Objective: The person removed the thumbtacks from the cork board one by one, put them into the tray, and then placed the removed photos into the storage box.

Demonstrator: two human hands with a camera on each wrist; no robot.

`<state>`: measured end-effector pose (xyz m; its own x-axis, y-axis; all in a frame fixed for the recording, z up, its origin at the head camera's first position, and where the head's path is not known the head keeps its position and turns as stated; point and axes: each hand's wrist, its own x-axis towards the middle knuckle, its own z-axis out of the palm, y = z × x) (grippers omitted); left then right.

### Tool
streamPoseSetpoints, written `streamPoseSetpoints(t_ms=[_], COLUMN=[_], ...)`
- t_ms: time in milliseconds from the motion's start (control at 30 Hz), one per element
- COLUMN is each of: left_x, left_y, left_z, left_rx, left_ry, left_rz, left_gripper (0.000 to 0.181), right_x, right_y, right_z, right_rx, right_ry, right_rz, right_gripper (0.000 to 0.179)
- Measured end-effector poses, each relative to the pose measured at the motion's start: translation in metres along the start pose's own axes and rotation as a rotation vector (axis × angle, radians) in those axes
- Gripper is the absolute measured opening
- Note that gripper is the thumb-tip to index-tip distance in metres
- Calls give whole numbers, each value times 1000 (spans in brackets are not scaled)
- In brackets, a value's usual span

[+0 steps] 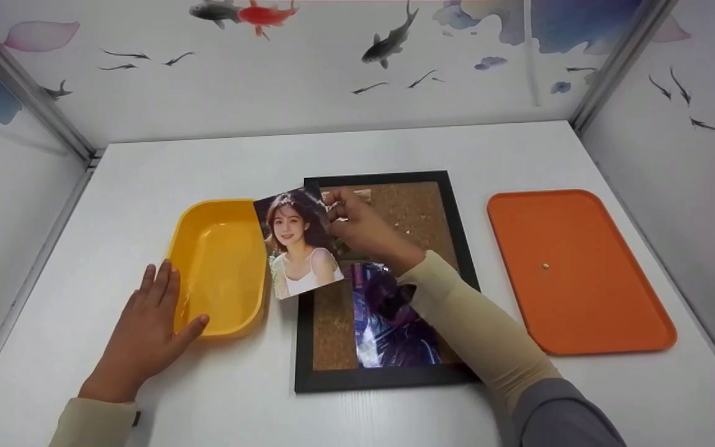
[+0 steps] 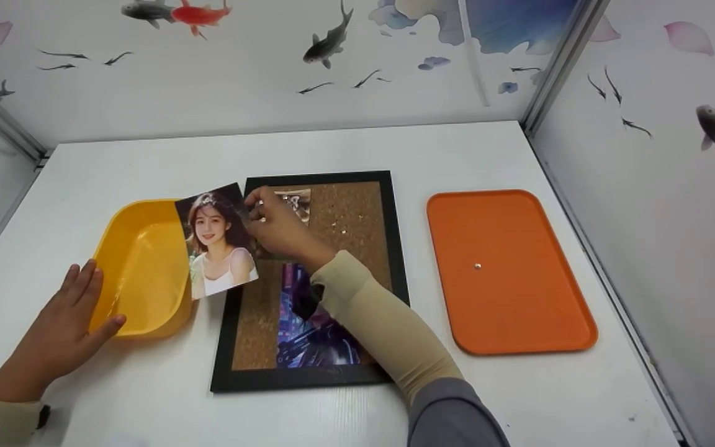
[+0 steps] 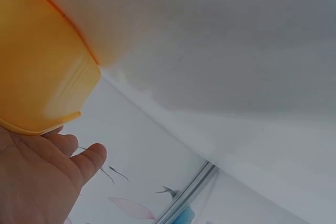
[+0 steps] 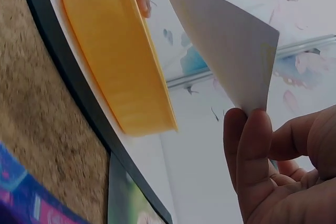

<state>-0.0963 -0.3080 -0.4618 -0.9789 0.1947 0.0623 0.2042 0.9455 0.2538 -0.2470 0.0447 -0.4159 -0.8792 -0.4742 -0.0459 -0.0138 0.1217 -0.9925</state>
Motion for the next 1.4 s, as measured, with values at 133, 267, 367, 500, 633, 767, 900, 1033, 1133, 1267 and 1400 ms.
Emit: streamPoseSetpoints(t_ms=[133,267,367,500,633,767,900,1033,1133,1267,1400], left_x=[0,1,1,2,2,2,2,3,3,2,2], left_y=[0,1,2,2,3,3,3,3,3,3,2], left_z=[0,-1,-1,-1,-1,-2,-3,-3,-3,-4,-3], left_rx=[1,13,21,26,27,29,28,26,26,23,28], left_ry=[1,7,2,-1,-7,-15,-20,-26,-29,-32,-22], left_rz=[-6,-3,-9,-18,-20,-19,-20,-16,-14,-18,-15], left_gripper=[94,94,93,92,92,92,93,93,94,94,94], right_x=[2,4,6,10,15,19,26,33,37,41,43], right_y=[-2,-6,-9,-12,-14,-15,-14,-12,-10,-8,-6], right_z=[15,28,38,52,66,77,87,94,99,107,115], right_rx=[28,-3,-40,-69,-79,-66,-48,-50,-51,-38,-41], right_ry=[-22,-46,-65,-82,-94,-93,-84,-77,-79,-83,-85], right_rz=[1,-14,-30,-25,-14,2,29,69,106,137,135], right_gripper=[37,35,31,29,30,30,26,24,24,24,22])
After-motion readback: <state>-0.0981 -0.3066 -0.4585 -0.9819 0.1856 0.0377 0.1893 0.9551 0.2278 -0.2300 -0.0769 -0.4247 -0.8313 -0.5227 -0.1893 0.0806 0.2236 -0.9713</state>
